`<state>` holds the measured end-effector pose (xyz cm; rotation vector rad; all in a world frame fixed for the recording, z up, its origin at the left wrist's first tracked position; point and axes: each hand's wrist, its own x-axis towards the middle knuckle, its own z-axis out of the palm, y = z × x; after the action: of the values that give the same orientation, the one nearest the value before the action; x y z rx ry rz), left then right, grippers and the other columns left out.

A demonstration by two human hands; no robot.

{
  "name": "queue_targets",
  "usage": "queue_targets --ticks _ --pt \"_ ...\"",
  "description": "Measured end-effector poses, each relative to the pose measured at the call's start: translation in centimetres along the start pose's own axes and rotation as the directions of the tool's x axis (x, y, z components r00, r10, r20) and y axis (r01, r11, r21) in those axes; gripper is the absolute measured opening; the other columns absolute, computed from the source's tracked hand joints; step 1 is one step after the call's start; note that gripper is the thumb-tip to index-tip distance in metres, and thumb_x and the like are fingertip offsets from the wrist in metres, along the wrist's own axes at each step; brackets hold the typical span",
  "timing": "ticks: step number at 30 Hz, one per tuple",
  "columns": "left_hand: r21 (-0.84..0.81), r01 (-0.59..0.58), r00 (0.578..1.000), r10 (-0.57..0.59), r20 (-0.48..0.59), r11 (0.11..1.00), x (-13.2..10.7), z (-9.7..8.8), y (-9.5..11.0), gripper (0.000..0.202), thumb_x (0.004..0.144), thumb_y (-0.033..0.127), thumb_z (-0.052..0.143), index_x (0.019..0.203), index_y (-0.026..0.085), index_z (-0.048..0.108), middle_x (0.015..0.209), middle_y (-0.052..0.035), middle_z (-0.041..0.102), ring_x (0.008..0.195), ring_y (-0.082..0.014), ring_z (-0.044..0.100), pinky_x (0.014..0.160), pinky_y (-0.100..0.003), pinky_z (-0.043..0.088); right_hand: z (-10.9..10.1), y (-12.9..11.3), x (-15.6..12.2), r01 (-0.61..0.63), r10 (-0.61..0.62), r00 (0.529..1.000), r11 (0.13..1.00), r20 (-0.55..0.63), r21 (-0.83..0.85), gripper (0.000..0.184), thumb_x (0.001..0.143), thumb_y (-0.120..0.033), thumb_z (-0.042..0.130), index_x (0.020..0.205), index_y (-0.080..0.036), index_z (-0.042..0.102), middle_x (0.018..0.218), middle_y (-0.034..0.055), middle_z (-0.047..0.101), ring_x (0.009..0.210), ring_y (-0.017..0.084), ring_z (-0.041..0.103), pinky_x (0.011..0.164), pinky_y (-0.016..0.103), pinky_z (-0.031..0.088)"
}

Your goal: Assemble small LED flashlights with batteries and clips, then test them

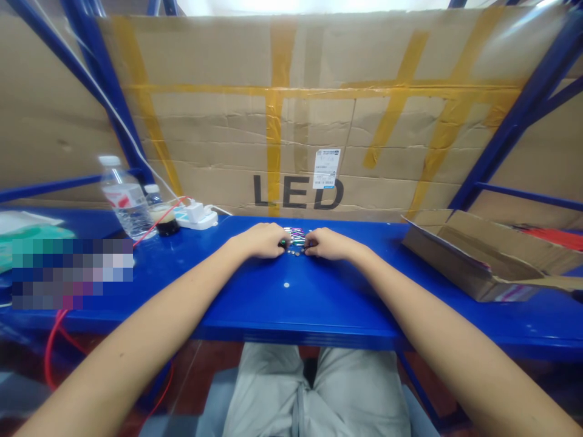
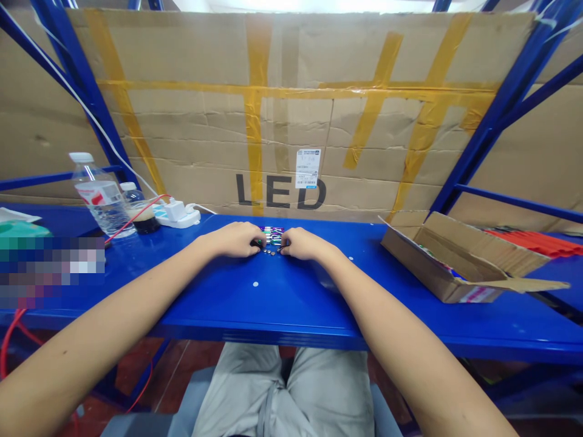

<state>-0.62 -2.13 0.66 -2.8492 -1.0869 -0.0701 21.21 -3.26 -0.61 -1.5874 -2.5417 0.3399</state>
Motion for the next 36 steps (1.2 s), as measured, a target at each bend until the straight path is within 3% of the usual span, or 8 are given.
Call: queue_targets --ticks 10,17,24,31,36 --pt "-0.056 0.136 0.991 -0.137 0.000 0.989 0.0 -0.4 0.0 0.013 0.077 0.027 0.058 0.087 0.021 0.065 0.091 -0.0075 0.071 0.077 -0.0223 0.063 0.064 -0.030 0.041 -0.8 0.0 -0.6 -0.048 0.049 0.999 0.993 0.004 -0.111 0.018 0.087 -0.035 0.066 0.093 -0.019 0.073 0.089 0.0079 0.072 0.072 0.018 0.061 0.060 0.027 0.037" --pt "-0.227 0.185 0.969 -0.216 -0.121 0.956 0.2 -0.5 -0.3 0.019 0.080 0.034 0.057 0.094 0.021 0.060 0.091 -0.0051 0.070 0.077 -0.0192 0.063 0.065 -0.028 0.041 -0.7 0.1 -0.5 -0.005 0.005 1.000 0.998 0.001 -0.065 0.014 0.083 -0.032 0.069 0.086 -0.019 0.071 0.088 0.0073 0.072 0.075 0.018 0.063 0.061 0.027 0.038" --pt "-0.168 0.221 0.966 -0.240 -0.101 0.961 0.2 -0.6 -0.2 0.015 0.080 0.036 0.057 0.082 0.021 0.059 0.085 -0.0049 0.070 0.073 -0.0194 0.061 0.060 -0.029 0.036 -0.8 0.2 -0.7 0.005 -0.005 1.000 0.997 -0.003 -0.071 0.018 0.082 -0.037 0.068 0.087 -0.021 0.073 0.088 0.0065 0.072 0.076 0.019 0.062 0.063 0.027 0.039" --pt "-0.135 0.249 0.968 -0.251 0.001 0.959 -0.1 -0.9 0.3 0.014 0.079 0.034 0.058 0.076 0.020 0.061 0.083 -0.0061 0.070 0.070 -0.0193 0.060 0.059 -0.029 0.036 -0.6 -0.6 -0.7 0.164 -0.178 0.972 0.982 -0.155 -0.099 0.023 0.080 -0.039 0.071 0.087 -0.017 0.072 0.092 0.0078 0.064 0.081 0.019 0.057 0.069 0.027 0.038" --pt "-0.134 0.243 0.969 -0.248 -0.017 0.961 -0.1 -0.8 0.3 0.013 0.078 0.032 0.055 0.075 0.021 0.060 0.081 -0.0057 0.069 0.067 -0.0189 0.058 0.057 -0.029 0.034 0.4 -1.7 -0.3 0.278 -0.288 0.947 0.957 -0.140 -0.088 0.010 0.083 -0.026 0.070 0.084 -0.016 0.072 0.092 0.0083 0.065 0.086 0.020 0.057 0.073 0.027 0.038"
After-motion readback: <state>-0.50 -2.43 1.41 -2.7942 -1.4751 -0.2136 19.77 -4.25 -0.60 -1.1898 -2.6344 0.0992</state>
